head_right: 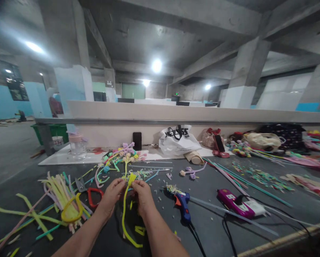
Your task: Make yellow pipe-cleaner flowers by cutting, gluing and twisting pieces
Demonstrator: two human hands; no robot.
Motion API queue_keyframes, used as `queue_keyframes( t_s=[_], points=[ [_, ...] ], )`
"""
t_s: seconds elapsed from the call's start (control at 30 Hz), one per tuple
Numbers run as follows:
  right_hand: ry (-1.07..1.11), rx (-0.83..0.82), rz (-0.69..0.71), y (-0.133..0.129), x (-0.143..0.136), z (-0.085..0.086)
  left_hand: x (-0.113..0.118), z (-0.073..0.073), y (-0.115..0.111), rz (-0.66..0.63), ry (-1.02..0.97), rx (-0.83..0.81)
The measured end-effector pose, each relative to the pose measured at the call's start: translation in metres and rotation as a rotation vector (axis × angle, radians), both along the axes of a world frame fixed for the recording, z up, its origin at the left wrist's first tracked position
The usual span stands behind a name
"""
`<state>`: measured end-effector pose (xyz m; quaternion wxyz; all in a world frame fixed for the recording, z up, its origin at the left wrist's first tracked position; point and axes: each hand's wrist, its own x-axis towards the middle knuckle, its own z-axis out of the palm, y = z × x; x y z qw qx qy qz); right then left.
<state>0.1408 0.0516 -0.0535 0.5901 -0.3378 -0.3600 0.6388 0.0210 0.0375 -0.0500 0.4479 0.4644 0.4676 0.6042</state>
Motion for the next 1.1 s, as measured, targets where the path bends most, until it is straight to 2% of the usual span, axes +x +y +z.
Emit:
queue_keyframes(
  t_s=[0.17,0.37,0.47,0.7,0.83,1.1],
  points=[
    [0.103,-0.095,-0.074,-0.001,0.001,0.000,-0.007,-0.003,0.003,0.024,-0.045,0.001],
    [0.150,-0.085,-0.124,-0.010,-0.003,-0.001,-0.001,-0.004,0.009,0.066,-0.056,-0.009],
    [0.165,-0.108,-0.111,-0.009,-0.003,-0.006,0.004,-0.004,0.011,0.103,-0.059,0.001],
    [0.222,-0.279,-0.039,-0.002,-0.010,-0.018,0.004,-0.007,0.016,0.172,-0.104,-0.051],
    [0.253,-0.293,-0.002,-0.004,-0.009,-0.010,0.000,-0.011,0.014,0.168,-0.107,-0.083],
    [0.223,-0.175,-0.094,0.007,-0.007,0.007,-0.009,-0.014,0.001,0.249,-0.178,-0.016]
  ],
)
